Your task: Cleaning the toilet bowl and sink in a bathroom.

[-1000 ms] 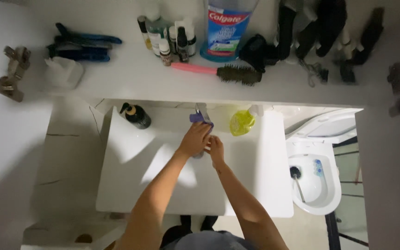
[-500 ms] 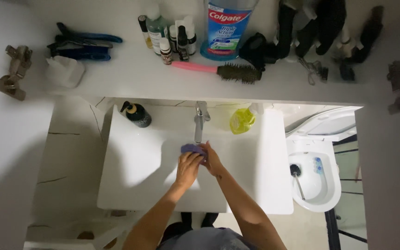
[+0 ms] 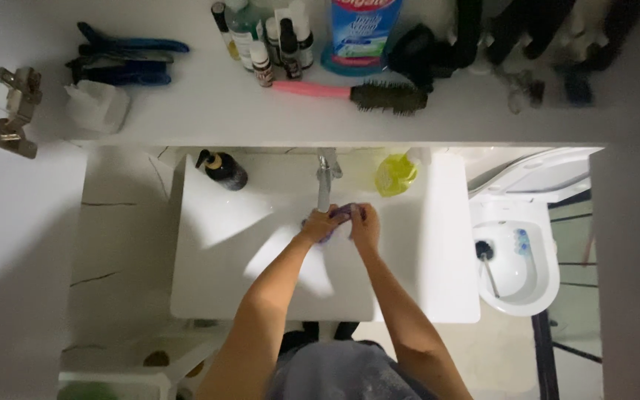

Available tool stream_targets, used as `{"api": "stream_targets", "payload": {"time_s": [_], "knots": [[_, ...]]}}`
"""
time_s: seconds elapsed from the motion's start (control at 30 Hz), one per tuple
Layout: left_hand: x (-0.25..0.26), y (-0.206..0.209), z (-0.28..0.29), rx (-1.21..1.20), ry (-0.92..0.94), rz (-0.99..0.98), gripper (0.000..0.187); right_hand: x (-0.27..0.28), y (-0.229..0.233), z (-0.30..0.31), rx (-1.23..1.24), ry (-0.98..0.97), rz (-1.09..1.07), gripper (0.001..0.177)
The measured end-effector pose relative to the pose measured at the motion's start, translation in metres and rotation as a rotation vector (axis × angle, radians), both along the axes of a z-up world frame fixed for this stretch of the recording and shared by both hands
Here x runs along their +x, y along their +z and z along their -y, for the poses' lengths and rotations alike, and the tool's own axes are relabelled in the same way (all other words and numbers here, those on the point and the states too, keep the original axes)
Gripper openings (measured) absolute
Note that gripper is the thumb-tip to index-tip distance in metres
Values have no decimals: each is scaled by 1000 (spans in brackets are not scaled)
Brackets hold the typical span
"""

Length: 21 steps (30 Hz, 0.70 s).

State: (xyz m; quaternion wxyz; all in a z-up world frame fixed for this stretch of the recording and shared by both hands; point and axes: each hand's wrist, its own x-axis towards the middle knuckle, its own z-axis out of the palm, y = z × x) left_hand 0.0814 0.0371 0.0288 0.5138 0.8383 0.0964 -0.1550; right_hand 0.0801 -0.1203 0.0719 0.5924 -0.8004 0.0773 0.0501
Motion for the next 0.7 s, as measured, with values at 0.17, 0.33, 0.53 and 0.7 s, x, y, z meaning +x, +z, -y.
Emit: {"api": "stream_targets", "payload": {"time_s": [0.17,0.33,0.53,0.7], "knots": [[-8,-54,-19,145,-122,133,33,2,-17,8,-117,29,373,17],[-14,40,-17,-102,58,101,42,11,-48,4,-93,55,179,21],[-40,17,-23,236,-86,0,24,13,-118,-42,545,200,-353,43],[-60,-1,-30,-400,386,119,24,12,-256,-69,473,185,-643,50]]}}
